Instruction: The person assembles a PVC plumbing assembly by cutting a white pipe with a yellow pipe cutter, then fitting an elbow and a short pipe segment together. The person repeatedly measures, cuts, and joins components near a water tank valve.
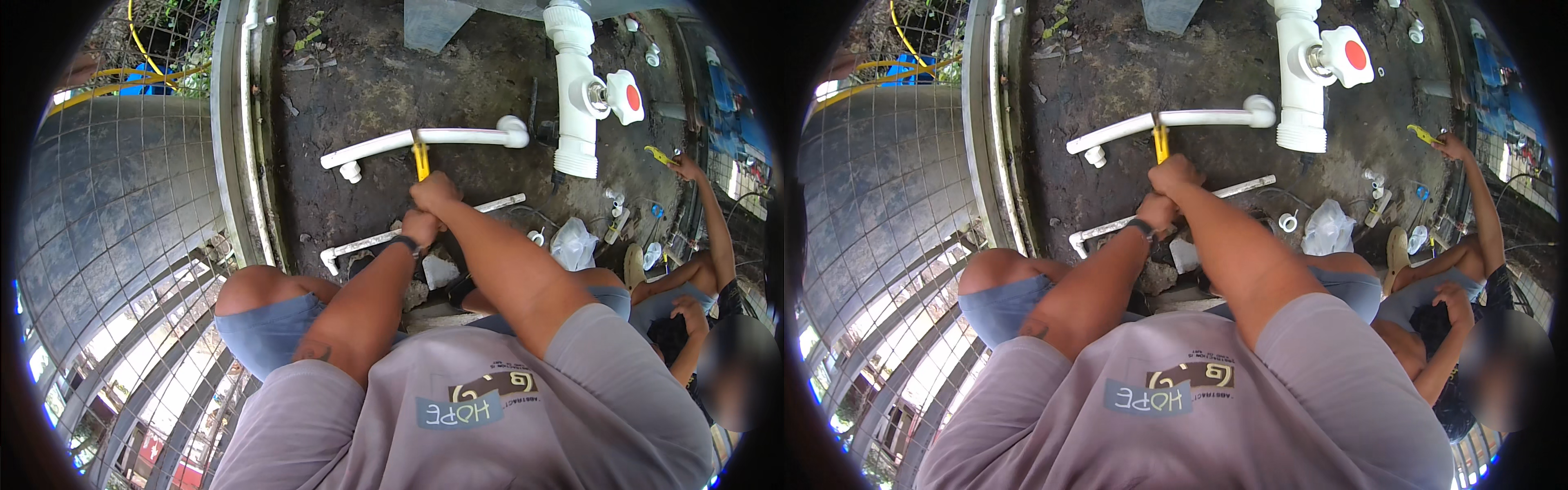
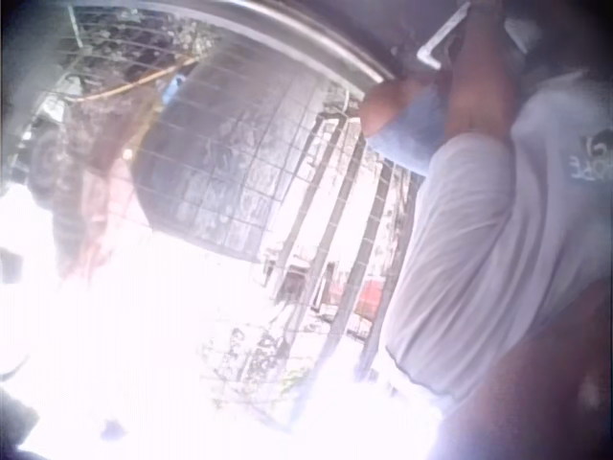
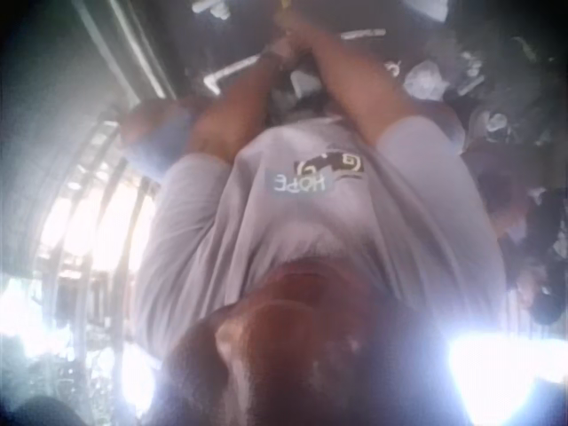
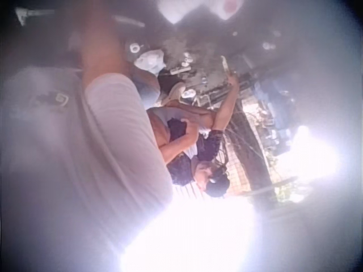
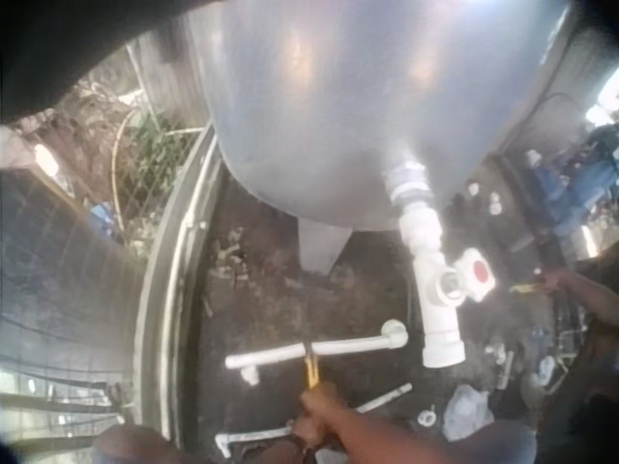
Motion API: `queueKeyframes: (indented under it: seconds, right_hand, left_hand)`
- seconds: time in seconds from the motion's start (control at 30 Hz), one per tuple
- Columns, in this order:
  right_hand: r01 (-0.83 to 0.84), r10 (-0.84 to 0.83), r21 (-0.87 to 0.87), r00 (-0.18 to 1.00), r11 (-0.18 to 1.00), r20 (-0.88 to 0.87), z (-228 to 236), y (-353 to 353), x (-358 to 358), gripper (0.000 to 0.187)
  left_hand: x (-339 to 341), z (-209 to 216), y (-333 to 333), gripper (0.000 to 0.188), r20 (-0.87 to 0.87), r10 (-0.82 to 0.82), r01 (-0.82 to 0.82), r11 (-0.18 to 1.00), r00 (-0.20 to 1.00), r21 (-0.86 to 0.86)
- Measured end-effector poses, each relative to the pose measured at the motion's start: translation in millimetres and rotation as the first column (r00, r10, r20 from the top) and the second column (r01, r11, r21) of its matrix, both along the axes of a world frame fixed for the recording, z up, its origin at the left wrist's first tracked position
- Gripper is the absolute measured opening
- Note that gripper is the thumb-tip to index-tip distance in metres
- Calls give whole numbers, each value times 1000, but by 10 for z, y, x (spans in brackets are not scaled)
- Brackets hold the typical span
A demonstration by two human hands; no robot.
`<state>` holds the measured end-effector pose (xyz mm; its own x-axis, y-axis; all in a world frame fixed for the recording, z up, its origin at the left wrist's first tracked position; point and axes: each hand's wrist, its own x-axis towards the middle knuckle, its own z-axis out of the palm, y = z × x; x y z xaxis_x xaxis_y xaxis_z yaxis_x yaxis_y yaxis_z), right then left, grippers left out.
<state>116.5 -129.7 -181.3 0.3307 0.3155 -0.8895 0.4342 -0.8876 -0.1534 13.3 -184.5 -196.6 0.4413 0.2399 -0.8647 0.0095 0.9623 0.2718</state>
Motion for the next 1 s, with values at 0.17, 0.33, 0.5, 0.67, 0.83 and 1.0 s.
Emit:
queueKeyframes:
  seconds: [0.17,0.33,0.5,0.67,0.83,1.0]
  right_hand:
    - [42,-45,28,994,999,101,-140,-126,-22,44]
    - [-97,97,31,995,995,-11,-77,-29,234,45]
    - [-242,243,103,970,965,3,-48,-341,145,56]
    - [-461,430,181,884,869,185,182,-421,189,72]
    - [-665,525,379,744,644,413,62,-549,332,81]
    - [-673,527,297,726,678,443,48,-604,348,69]
  left_hand:
    - [70,-2,-31,13,19,58,-60,993,998,100]
    - [110,-57,54,21,168,-327,316,945,930,90]
    - [83,266,271,26,-385,-891,948,131,240,289]
    - [-135,102,391,47,-480,-810,828,-497,-336,260]
    - [-171,374,867,46,-569,-708,832,-550,-418,74]
    - [-373,395,1624,45,-896,-431,982,-187,-106,-26]
